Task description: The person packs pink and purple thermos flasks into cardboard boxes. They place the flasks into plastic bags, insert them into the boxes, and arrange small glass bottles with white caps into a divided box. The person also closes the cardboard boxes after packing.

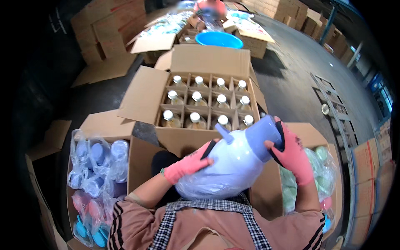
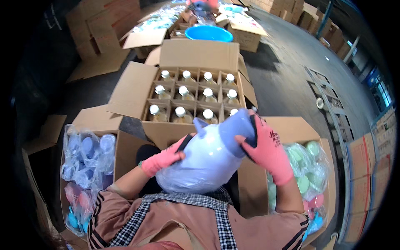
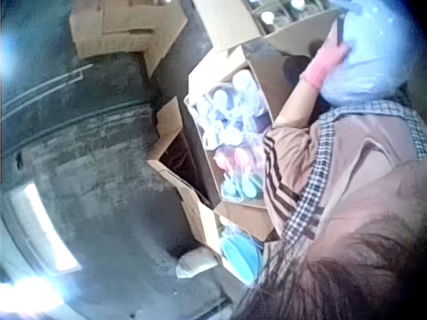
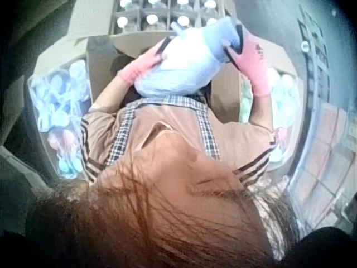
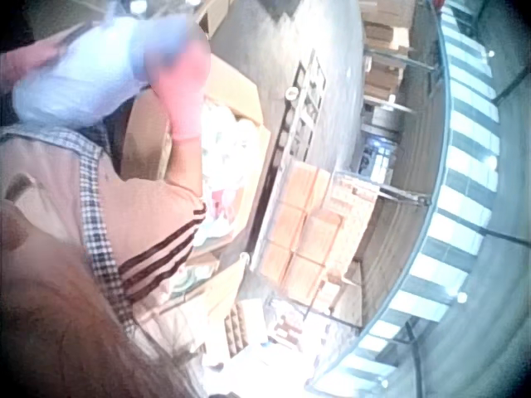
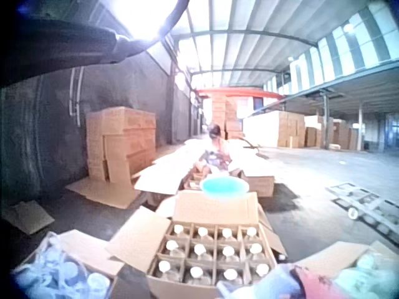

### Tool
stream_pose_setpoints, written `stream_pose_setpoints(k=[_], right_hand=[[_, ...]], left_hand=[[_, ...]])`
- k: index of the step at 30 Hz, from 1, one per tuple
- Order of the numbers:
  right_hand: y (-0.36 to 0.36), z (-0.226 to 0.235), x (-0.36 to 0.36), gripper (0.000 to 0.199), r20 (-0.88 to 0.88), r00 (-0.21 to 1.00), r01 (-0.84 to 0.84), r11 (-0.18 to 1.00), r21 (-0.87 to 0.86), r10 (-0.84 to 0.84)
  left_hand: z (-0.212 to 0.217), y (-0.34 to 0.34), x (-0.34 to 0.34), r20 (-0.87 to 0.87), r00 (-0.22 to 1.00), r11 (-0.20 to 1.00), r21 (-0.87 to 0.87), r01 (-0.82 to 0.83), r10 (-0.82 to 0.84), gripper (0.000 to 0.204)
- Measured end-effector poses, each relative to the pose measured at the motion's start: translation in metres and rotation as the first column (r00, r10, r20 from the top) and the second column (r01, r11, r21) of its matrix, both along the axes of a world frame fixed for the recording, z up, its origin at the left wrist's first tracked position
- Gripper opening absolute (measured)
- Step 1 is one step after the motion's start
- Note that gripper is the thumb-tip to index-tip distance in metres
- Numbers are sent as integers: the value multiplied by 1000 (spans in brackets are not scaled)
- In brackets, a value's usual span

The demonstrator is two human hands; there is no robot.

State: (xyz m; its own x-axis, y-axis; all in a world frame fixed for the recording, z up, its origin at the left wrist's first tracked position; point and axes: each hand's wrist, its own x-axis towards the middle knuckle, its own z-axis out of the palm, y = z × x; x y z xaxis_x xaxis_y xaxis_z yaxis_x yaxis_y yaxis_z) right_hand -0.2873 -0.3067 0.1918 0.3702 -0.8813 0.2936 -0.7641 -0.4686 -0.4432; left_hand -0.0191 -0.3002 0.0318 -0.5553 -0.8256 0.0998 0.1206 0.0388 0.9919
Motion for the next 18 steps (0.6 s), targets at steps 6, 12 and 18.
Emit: stream_pose_setpoints(k=[6,12,18], right_hand=[[21,-14,-47,61,-283,937,313,850,423,-204],[-12,-34,-72,67,-66,989,150,929,339,-135],[-32,-15,-67,56,-476,880,347,679,647,3]], left_hand=[[16,45,-24,581,736,796,-597,95,348,97],[9,47,-31,582,700,739,-664,113,415,97],[9,62,-24,627,669,737,-653,174,398,92]])
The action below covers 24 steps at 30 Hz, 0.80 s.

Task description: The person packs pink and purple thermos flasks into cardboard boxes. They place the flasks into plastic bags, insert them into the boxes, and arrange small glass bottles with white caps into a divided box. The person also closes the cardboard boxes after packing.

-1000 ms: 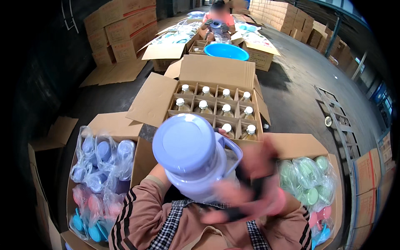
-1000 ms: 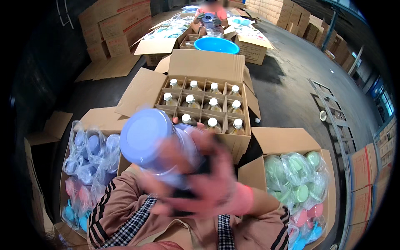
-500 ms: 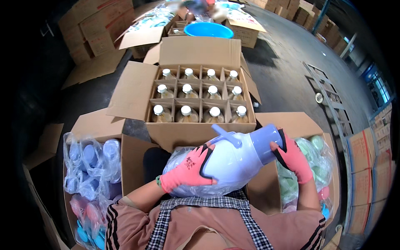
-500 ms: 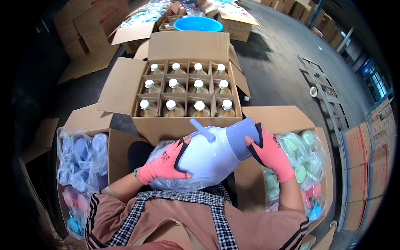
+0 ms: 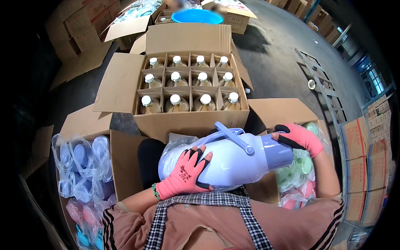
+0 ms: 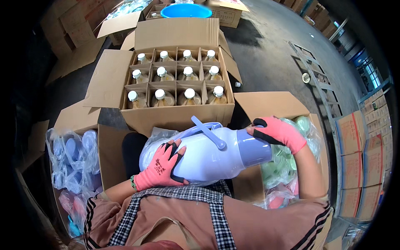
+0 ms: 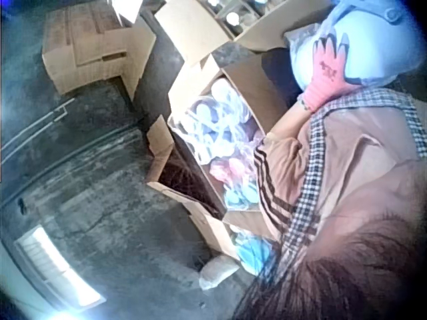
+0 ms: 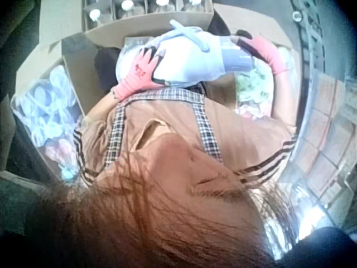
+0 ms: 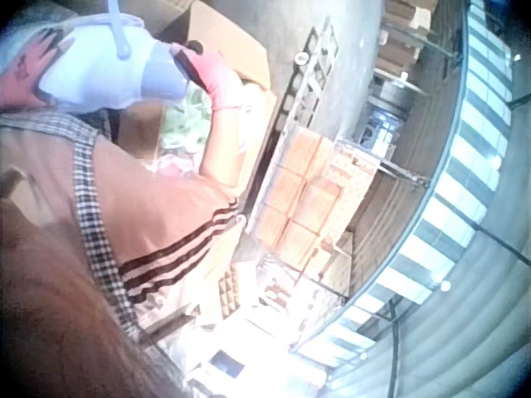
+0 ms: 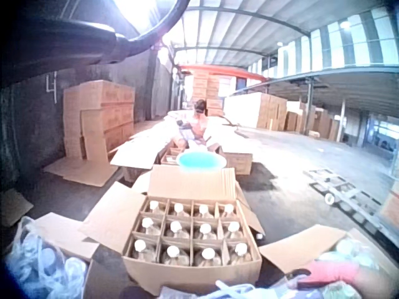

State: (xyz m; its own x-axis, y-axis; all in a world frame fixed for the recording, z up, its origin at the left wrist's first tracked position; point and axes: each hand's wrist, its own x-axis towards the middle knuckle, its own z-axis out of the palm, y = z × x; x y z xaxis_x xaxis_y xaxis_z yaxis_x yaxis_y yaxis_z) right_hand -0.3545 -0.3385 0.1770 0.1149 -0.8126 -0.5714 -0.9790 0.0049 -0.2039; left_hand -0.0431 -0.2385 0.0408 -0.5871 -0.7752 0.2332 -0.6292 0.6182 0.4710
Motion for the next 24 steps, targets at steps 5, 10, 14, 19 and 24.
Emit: stream_pose_setpoints(k=[5,10,14,19,24], right_hand=[[10,8,94,36,-253,747,-590,438,-679,615],[13,-50,155,39,55,456,-838,450,-309,888],[-41,-17,138,49,-436,705,-568,813,126,560],[-66,-79,102,41,-744,376,-887,446,-118,552],[-62,-113,138,57,19,856,-494,806,326,516]], left_hand=[[-1,2,5,13,1000,1000,1,-14,14,91],[-2,-3,-1,-42,998,998,-54,39,-42,86],[-6,-3,13,-66,998,999,-35,-22,20,85],[-4,-11,14,-44,996,996,-58,75,-77,84],[3,-18,17,-48,974,973,-85,216,-221,87]])
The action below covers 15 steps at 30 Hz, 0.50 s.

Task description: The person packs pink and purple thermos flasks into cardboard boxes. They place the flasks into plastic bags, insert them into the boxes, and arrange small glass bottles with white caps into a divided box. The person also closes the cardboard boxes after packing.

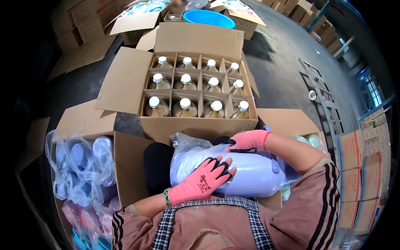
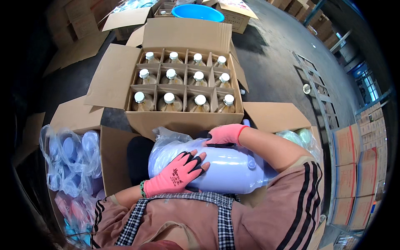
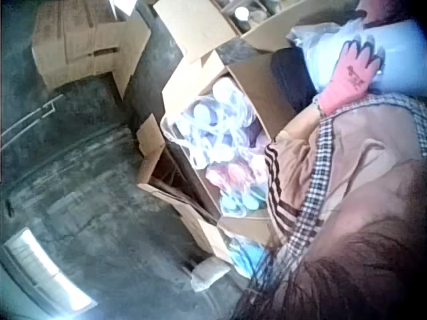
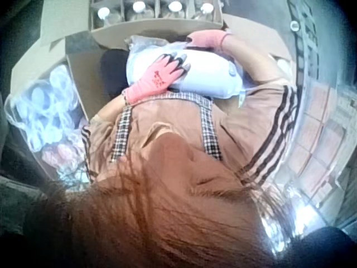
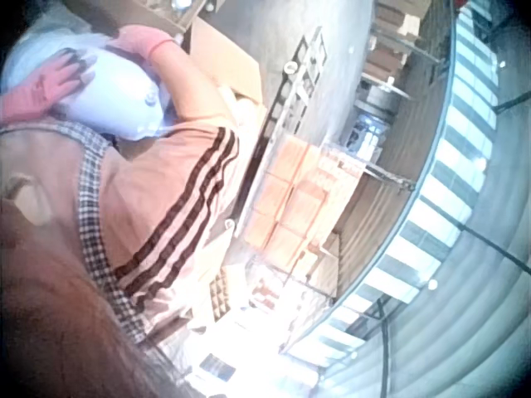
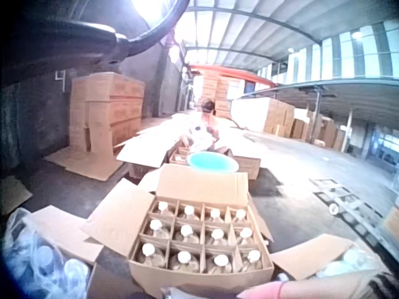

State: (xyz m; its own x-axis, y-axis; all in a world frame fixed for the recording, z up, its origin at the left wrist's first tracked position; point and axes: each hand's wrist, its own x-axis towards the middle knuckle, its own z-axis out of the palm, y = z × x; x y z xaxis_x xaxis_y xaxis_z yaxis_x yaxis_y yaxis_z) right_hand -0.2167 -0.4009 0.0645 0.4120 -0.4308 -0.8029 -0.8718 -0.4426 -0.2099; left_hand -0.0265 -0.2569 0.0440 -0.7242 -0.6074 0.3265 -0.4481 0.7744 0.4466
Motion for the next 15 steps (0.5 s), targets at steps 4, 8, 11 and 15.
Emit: stream_pose_setpoints(k=[4,8,11,15], right_hand=[[4,16,-4,58,4,998,68,997,25,-69],[27,27,-26,49,160,976,168,975,-144,-145],[37,38,-34,45,195,957,251,948,-197,-213],[49,55,-44,42,188,949,295,925,-240,-254]], left_hand=[[-10,2,43,-343,909,969,144,-199,237,89],[-22,10,79,-165,734,700,490,-519,659,79],[-31,20,71,-238,612,406,902,-150,754,40],[-37,9,63,-358,433,561,544,-624,827,27]])
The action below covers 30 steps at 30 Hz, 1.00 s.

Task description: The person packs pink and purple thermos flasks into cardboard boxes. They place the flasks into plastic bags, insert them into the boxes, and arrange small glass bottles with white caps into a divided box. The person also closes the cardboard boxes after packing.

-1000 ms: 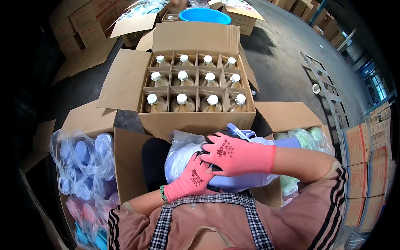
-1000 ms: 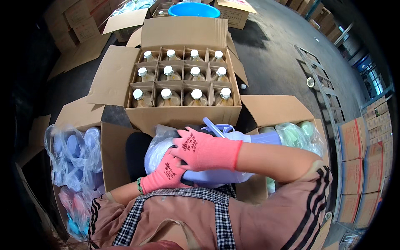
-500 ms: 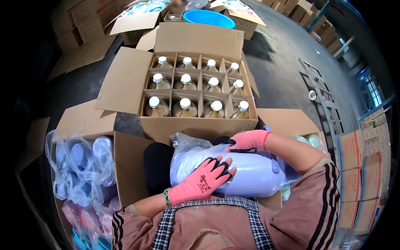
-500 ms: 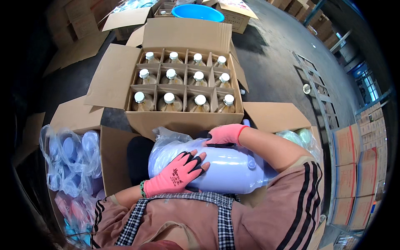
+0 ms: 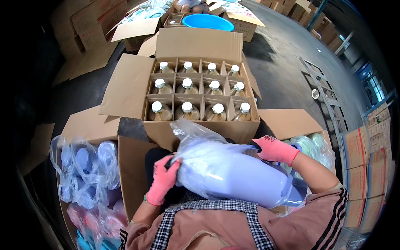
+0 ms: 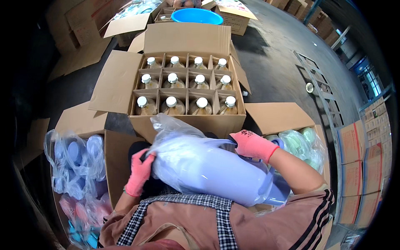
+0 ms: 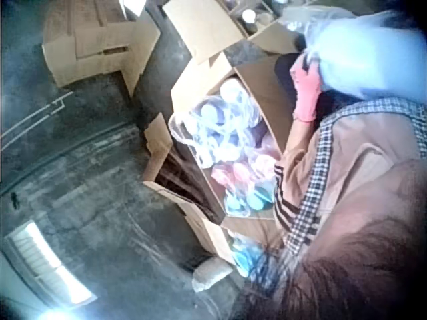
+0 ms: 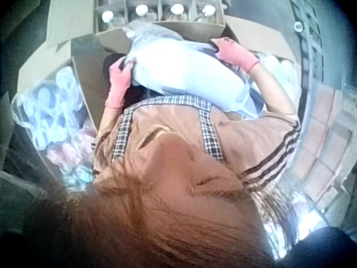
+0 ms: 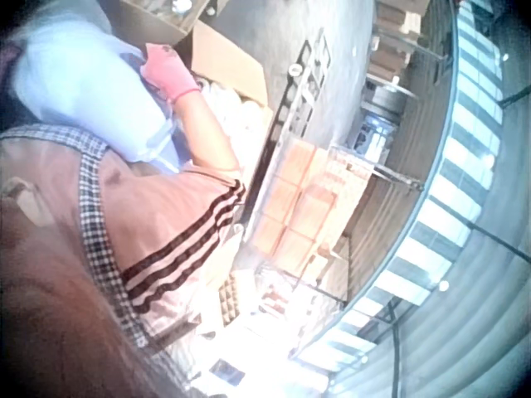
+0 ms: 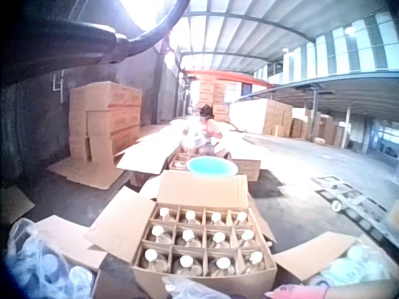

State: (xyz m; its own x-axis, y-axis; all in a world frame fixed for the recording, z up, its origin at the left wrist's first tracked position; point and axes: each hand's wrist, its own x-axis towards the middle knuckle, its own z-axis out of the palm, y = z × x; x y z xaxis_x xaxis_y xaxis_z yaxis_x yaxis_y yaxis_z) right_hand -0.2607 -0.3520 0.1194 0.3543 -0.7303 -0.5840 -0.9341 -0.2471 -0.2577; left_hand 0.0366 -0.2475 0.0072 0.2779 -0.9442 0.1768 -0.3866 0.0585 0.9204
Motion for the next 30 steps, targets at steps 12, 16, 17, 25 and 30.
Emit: stream_pose_setpoints(k=[12,16,17,25,30], right_hand=[[22,30,-30,38,748,530,721,677,-149,-401],[5,45,-10,18,994,-99,659,745,104,-50],[9,36,0,19,996,-57,609,788,91,-71],[93,-106,80,25,957,32,407,878,251,-288],[129,-148,78,30,812,268,229,853,469,-518]], left_hand=[[38,21,110,515,582,745,-613,-264,629,2],[-3,42,-9,532,654,829,195,524,-538,17],[-31,44,-25,372,531,633,250,733,-762,21],[-17,58,-39,-450,656,417,523,743,-606,33],[13,55,-38,-563,711,471,534,702,-422,33]])
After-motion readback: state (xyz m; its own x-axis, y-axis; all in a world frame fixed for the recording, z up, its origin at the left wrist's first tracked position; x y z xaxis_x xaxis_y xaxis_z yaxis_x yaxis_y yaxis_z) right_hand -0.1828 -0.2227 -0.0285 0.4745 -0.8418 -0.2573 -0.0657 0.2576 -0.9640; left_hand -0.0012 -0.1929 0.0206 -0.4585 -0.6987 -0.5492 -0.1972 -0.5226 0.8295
